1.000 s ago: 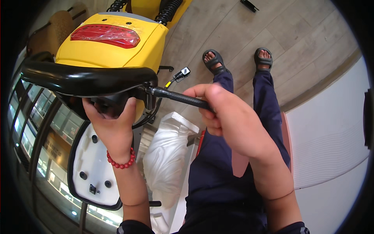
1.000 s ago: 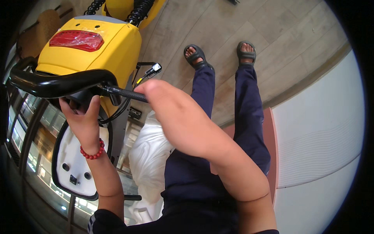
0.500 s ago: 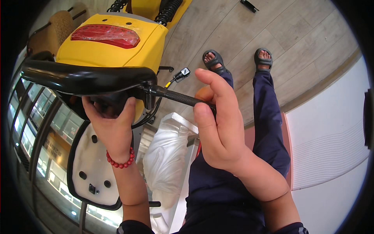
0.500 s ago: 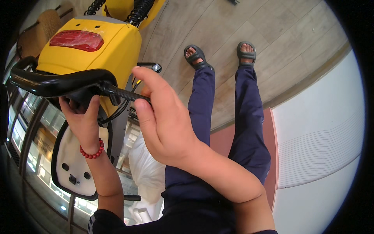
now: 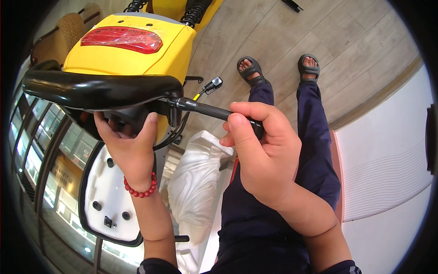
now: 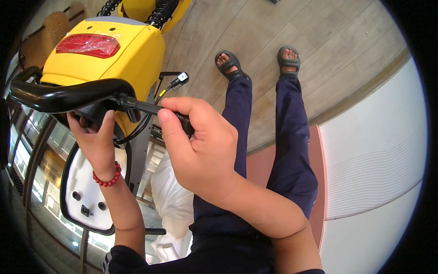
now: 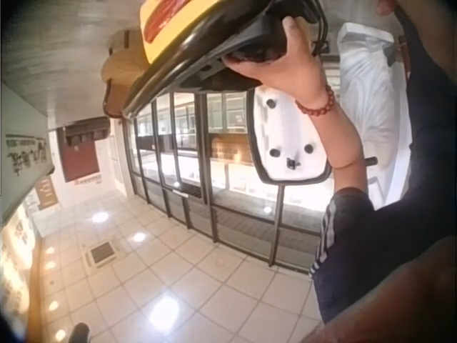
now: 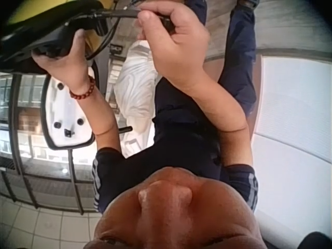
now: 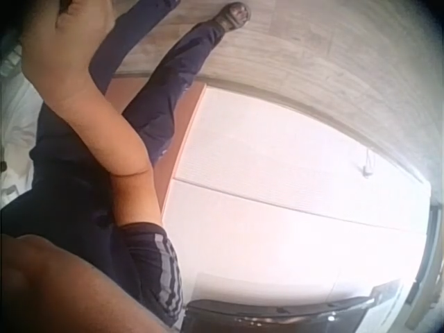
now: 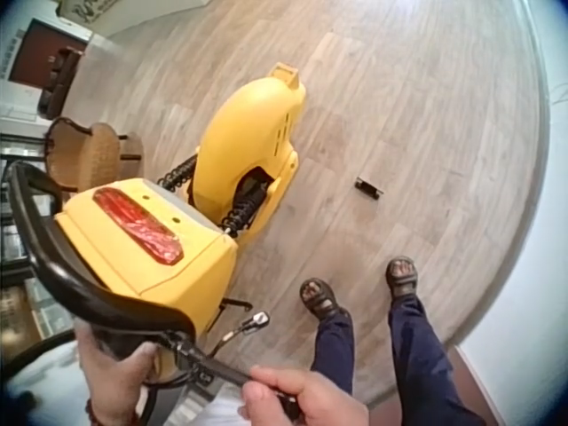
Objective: The recorder is seen unscrewing a part from a yellow motorcycle.
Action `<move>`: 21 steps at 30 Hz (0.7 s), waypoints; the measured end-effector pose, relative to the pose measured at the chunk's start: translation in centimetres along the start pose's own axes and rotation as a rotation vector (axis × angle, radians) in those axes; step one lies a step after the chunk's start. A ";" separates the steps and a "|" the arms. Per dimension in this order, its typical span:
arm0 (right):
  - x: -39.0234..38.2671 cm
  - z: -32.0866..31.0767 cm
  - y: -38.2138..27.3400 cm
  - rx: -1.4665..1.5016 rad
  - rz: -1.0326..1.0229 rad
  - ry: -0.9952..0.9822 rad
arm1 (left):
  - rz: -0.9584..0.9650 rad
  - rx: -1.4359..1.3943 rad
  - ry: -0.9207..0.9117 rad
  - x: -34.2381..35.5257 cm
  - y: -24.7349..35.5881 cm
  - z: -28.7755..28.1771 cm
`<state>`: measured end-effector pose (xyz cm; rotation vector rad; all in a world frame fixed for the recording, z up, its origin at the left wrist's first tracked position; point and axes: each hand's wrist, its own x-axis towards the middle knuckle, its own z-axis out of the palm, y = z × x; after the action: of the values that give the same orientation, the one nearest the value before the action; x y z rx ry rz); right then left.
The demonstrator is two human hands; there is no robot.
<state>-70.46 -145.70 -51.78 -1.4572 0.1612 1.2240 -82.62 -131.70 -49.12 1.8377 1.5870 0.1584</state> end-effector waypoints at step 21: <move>-0.2 0.2 0.6 0.002 -0.057 0.010 | 0.026 0.010 0.012 0.1 -0.1 0.3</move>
<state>-71.06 -145.81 -51.96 -1.4572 0.1264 1.1705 -82.53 -131.68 -49.43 1.8686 1.5752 0.1739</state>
